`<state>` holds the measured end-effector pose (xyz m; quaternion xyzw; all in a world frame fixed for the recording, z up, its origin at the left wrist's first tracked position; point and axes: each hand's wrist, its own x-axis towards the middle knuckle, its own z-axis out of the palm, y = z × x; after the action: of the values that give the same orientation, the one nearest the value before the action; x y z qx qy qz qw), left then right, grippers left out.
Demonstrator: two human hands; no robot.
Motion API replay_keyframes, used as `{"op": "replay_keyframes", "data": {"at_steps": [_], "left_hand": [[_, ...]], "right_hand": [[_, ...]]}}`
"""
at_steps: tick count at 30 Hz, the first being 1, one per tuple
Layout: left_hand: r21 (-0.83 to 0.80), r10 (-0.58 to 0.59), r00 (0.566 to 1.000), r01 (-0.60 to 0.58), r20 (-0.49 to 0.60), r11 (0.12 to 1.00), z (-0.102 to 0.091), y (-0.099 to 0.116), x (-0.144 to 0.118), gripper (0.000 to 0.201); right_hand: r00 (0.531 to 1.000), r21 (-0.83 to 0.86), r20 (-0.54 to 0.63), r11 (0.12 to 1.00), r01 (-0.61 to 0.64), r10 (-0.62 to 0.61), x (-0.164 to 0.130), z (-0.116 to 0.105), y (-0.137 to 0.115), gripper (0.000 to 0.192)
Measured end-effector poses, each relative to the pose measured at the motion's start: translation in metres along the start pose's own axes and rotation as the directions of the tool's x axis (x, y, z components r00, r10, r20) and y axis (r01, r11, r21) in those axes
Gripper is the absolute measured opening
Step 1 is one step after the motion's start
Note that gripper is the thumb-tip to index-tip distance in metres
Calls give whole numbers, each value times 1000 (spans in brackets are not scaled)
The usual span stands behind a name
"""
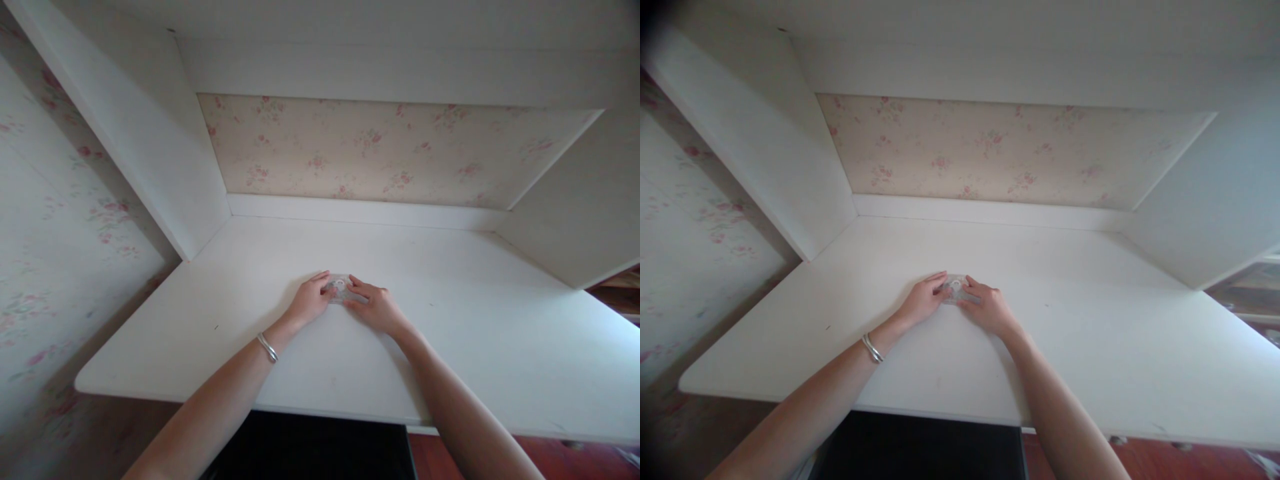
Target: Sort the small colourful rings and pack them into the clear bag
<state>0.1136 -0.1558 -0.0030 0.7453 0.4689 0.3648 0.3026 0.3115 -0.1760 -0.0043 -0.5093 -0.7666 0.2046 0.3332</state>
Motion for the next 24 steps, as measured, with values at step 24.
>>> {"op": "replay_keyframes", "data": {"at_steps": [24], "left_hand": [[71,30,998,-34,57,997,-4,-1,1,39]], "right_hand": [[995,-119,-11,988,99,-101,1,0,1,53]]}}
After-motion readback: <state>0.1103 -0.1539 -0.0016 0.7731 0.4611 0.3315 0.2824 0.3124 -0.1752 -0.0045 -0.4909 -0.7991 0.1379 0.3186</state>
